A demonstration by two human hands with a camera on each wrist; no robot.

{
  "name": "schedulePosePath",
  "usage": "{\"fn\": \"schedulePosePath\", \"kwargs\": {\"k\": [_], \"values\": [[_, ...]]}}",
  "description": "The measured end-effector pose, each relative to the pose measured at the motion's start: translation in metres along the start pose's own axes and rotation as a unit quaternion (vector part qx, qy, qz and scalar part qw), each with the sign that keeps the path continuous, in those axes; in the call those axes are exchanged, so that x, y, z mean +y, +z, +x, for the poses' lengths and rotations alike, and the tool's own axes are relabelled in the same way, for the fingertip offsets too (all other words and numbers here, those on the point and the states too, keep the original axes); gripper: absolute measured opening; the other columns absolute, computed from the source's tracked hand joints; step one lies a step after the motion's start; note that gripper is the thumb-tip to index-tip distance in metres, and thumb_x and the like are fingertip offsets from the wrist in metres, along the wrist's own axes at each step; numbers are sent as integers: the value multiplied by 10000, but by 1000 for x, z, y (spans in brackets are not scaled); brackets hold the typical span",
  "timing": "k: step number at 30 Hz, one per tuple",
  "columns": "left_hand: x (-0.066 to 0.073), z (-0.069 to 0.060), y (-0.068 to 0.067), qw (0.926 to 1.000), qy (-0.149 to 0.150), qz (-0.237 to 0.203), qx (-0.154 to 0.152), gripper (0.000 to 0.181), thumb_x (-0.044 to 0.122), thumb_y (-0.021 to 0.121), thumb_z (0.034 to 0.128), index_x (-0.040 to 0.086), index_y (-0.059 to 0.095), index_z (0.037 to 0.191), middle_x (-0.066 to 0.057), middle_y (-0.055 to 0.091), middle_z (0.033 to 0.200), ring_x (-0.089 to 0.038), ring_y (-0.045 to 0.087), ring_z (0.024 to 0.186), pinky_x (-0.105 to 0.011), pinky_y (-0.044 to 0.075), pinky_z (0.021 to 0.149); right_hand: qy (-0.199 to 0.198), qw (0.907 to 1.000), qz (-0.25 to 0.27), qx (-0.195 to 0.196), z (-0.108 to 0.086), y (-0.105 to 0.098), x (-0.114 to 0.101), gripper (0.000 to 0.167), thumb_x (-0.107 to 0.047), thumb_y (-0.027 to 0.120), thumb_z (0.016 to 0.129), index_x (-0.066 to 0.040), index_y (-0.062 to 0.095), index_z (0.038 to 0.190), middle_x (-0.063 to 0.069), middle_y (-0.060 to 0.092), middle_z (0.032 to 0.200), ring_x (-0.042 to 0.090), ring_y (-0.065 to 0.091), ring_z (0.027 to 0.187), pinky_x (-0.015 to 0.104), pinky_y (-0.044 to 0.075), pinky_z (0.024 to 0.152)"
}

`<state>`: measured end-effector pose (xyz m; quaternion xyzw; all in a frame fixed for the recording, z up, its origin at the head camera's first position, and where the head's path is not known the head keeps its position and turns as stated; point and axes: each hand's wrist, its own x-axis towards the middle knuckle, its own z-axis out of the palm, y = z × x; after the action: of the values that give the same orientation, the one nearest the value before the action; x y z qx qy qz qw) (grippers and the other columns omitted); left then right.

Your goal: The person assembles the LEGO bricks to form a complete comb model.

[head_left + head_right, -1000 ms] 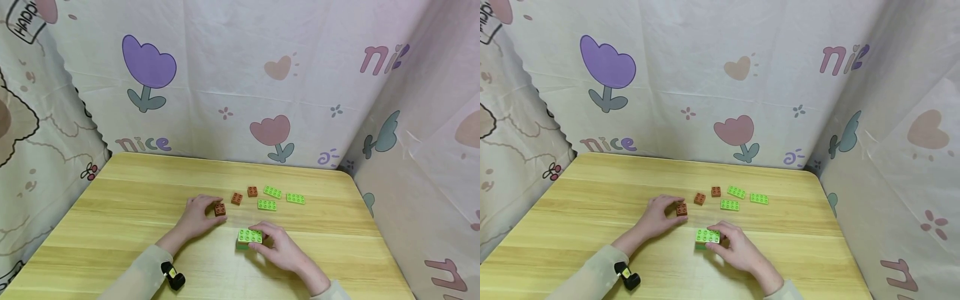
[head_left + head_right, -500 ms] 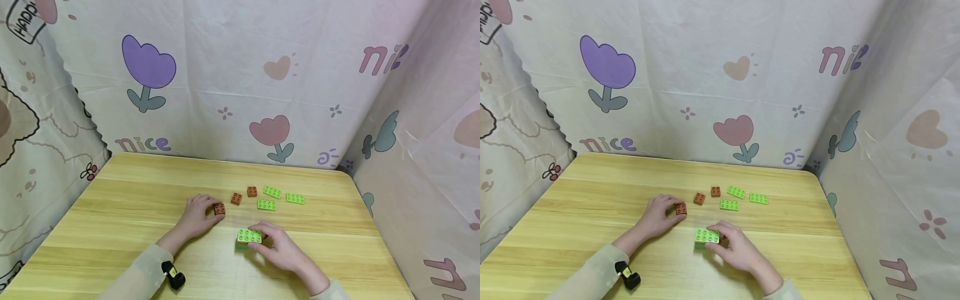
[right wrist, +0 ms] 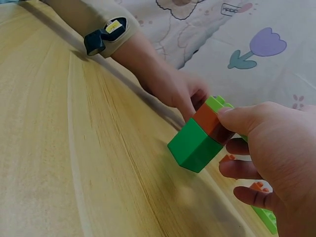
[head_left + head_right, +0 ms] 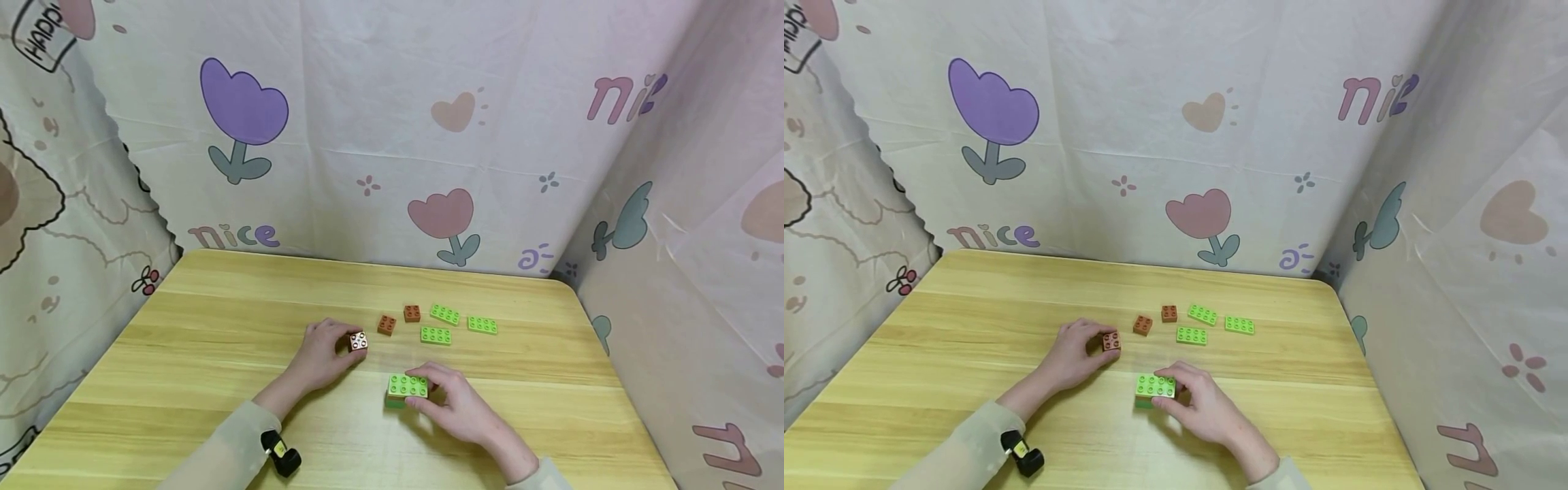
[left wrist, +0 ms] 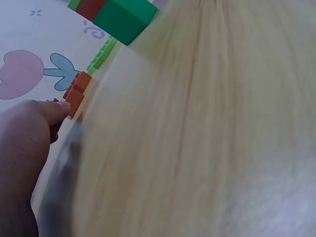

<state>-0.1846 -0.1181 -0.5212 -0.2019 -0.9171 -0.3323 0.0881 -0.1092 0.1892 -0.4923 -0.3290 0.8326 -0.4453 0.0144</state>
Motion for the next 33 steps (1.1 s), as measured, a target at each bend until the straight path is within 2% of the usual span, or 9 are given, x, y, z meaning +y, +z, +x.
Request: {"fn": "schedulePosePath", "kwargs": {"k": [9, 14, 19, 26, 33], "values": [[13, -4, -8, 9997, 143, -175, 52, 481, 382, 890, 865, 181, 747, 1278, 45, 725, 1178, -170, 612, 1115, -523, 340, 1098, -53, 10000, 36, 26, 0, 0, -1, 404, -286, 748, 1006, -172, 664, 1384, -98, 697, 1220, 98, 660, 962, 336, 585, 855], [21, -6, -11, 9988, 302, -382, 24, 477, 397, 864, 893, 173, 741, 1297, 60, 721, 1185, -160, 609, 1124, -529, 353, 1105, -35, 10000, 77, 37, 0, -1, -3, 401, -278, 748, 1007, -173, 664, 1385, -93, 698, 1218, 101, 663, 959, 337, 587, 852], [31, -8, -14, 9969, 419, -669, -74, 472, 433, 820, 928, 180, 733, 1317, 95, 702, 1202, -132, 592, 1134, -513, 399, 1079, 0, 10000, 90, 10, -1, -1, -4, 400, -278, 749, 1006, -180, 663, 1385, -95, 696, 1226, 104, 664, 967, 344, 584, 865], [46, -10, -15, 9924, 775, -935, -222, 481, 438, 799, 945, 149, 728, 1323, 104, 707, 1238, -130, 584, 1163, -533, 394, 1077, -47, 9999, 133, -31, 0, -1, -5, 397, -267, 746, 1010, -173, 660, 1386, -83, 698, 1226, 104, 666, 955, 343, 586, 854], [61, -13, -18, 9867, 993, -1219, -402, 473, 436, 809, 932, 241, 717, 1353, 148, 682, 1243, -126, 577, 1167, -538, 406, 1067, -115, 9998, 131, -42, 1, -2, -6, 390, -252, 746, 1011, -175, 662, 1384, -84, 700, 1218, 103, 668, 959, 351, 588, 860]]}}
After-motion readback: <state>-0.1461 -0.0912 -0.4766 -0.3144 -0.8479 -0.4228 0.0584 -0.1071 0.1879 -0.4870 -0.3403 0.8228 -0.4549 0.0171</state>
